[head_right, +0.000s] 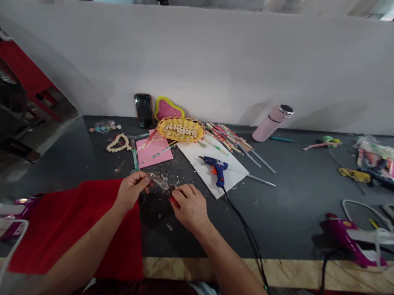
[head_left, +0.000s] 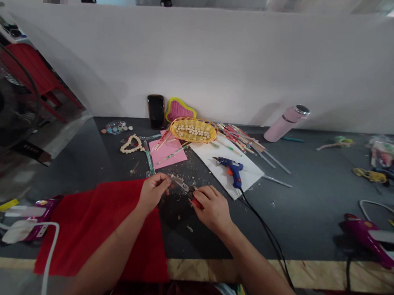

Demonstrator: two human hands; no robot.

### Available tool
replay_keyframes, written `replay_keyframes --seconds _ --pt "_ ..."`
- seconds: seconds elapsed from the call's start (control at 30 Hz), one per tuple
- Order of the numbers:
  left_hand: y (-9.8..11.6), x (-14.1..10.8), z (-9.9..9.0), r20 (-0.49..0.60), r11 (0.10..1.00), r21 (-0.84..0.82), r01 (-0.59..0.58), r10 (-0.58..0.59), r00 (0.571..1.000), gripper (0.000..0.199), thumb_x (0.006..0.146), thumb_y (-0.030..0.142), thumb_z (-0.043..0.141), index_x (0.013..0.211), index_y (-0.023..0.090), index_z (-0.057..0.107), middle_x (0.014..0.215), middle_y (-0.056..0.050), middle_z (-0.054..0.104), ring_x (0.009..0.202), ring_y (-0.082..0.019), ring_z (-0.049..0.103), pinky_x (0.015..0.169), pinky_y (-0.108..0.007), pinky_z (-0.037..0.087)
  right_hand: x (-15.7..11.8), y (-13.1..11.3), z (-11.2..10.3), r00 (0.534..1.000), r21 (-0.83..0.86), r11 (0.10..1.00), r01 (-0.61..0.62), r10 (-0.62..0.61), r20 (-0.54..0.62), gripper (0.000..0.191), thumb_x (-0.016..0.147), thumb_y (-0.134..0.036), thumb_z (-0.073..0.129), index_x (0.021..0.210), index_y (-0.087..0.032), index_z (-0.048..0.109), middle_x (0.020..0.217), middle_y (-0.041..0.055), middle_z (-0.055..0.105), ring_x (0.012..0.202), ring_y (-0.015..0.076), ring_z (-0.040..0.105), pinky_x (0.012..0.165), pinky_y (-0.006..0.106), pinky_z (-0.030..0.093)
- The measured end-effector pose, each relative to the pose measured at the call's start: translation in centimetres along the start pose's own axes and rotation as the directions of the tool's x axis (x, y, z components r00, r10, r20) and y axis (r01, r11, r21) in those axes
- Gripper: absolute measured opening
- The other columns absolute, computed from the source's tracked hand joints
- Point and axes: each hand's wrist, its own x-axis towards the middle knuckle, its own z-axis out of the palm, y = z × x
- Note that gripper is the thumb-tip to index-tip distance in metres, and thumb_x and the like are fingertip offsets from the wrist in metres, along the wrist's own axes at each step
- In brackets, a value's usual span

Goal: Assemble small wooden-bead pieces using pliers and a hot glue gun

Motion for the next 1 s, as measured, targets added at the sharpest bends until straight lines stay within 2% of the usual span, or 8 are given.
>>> replay_keyframes --seconds 0.1,0.2,0.27,0.33,0.43,0.77,0.87,1.0 --pt "0.0 0.1 -0.2 0.005 1.0 0.024 0.003 -0.003 1.0 0.018 0.076 0.033 0.059 0.07 0.016 0.058 0.064 0.001 0.064 0.047 -0.008 0.051 0.049 -0.02 0.039 0.0 0.0 0.2 0.999 0.023 0.999 -0.039 0.04 -0.027 0.014 0.081 -0.027 0.056 0.091 -0.02 0.063 0.096 0.0083 0.059 0.091 0.0218 0.051 0.084 0.035 0.043" --pt "0.0 0.0 -0.3 0.023 0.998 0.066 -0.002 0.001 1.0 0.018 0.076 0.032 0.058 0.07 0.015 0.058 0.064 0.0 0.064 0.048 -0.008 0.051 0.049 -0.02 0.039 0.1 0.1 0.3 0.992 0.063 0.992 -0.108 0.111 -0.052 0.038 0.077 -0.034 0.06 0.11 -0.016 0.055 0.111 0.0123 0.056 0.104 0.0259 0.049 0.091 0.04 0.041" --pt "0.1 -0.1 -0.3 0.04 0.995 0.096 -0.011 0.007 0.999 0.017 0.077 0.031 0.057 0.07 0.015 0.058 0.064 0.0 0.064 0.049 -0.009 0.051 0.05 -0.019 0.039 0.2 0.2 0.4 0.994 0.08 0.991 -0.111 0.111 0.005 0.052 0.078 -0.038 0.058 0.123 -0.014 0.046 0.116 0.0129 0.055 0.106 0.0258 0.05 0.092 0.04 0.041" --pt "0.2 -0.2 -0.2 0.049 0.993 0.12 -0.022 0.016 0.999 0.017 0.078 0.03 0.056 0.07 0.015 0.057 0.064 0.0 0.063 0.05 -0.009 0.051 0.051 -0.019 0.039 0.1 0.3 0.4 0.991 0.088 0.991 -0.105 0.097 0.089 0.055 0.081 -0.039 0.054 0.129 -0.016 0.042 0.115 0.0115 0.057 0.103 0.0242 0.053 0.09 0.038 0.043" --pt "0.3 -0.5 0.1 0.044 0.988 0.151 -0.039 0.032 0.998 0.016 0.078 0.029 0.053 0.07 0.016 0.057 0.063 0.001 0.063 0.051 -0.009 0.051 0.052 -0.02 0.04 0.0 0.4 0.4 0.983 0.088 0.989 -0.121 0.107 0.148 0.051 0.082 -0.04 0.052 0.128 -0.019 0.044 0.11 0.0097 0.059 0.099 0.0222 0.056 0.088 0.033 0.045" --pt "0.1 -1.2 0.1 -0.014 0.947 0.298 -0.124 0.134 0.991 0.016 0.08 0.027 0.05 0.07 0.017 0.057 0.053 0.003 0.055 0.051 -0.011 0.05 0.05 -0.02 0.036 -0.2 0.1 0.3 0.972 0.014 0.988 -0.152 0.147 0.186 0.048 0.074 -0.021 0.054 0.122 -0.021 0.049 0.1 0.0072 0.062 0.089 0.0202 0.059 0.08 0.027 0.045" --pt "-0.1 -1.2 0.2 -0.012 0.946 0.299 -0.127 0.136 0.991 0.016 0.081 0.027 0.049 0.072 0.017 0.057 0.056 0.002 0.057 0.052 -0.011 0.051 0.052 -0.021 0.038 -0.2 0.0 0.2 0.971 -0.012 0.988 -0.155 0.154 0.181 0.046 0.076 -0.021 0.052 0.122 -0.022 0.049 0.099 0.0069 0.062 0.087 0.0204 0.059 0.078 0.028 0.045" --pt "-0.2 -0.8 0.1 0.033 0.958 0.258 -0.125 0.121 0.992 0.019 0.083 0.029 0.048 0.072 0.017 0.057 0.062 0.0 0.06 0.054 -0.012 0.053 0.054 -0.022 0.04 -0.1 0.1 0.3 0.976 -0.02 0.99 -0.138 0.139 0.169 0.053 0.073 -0.021 0.053 0.126 -0.022 0.046 0.104 0.0074 0.06 0.093 0.0217 0.057 0.083 0.03 0.044"
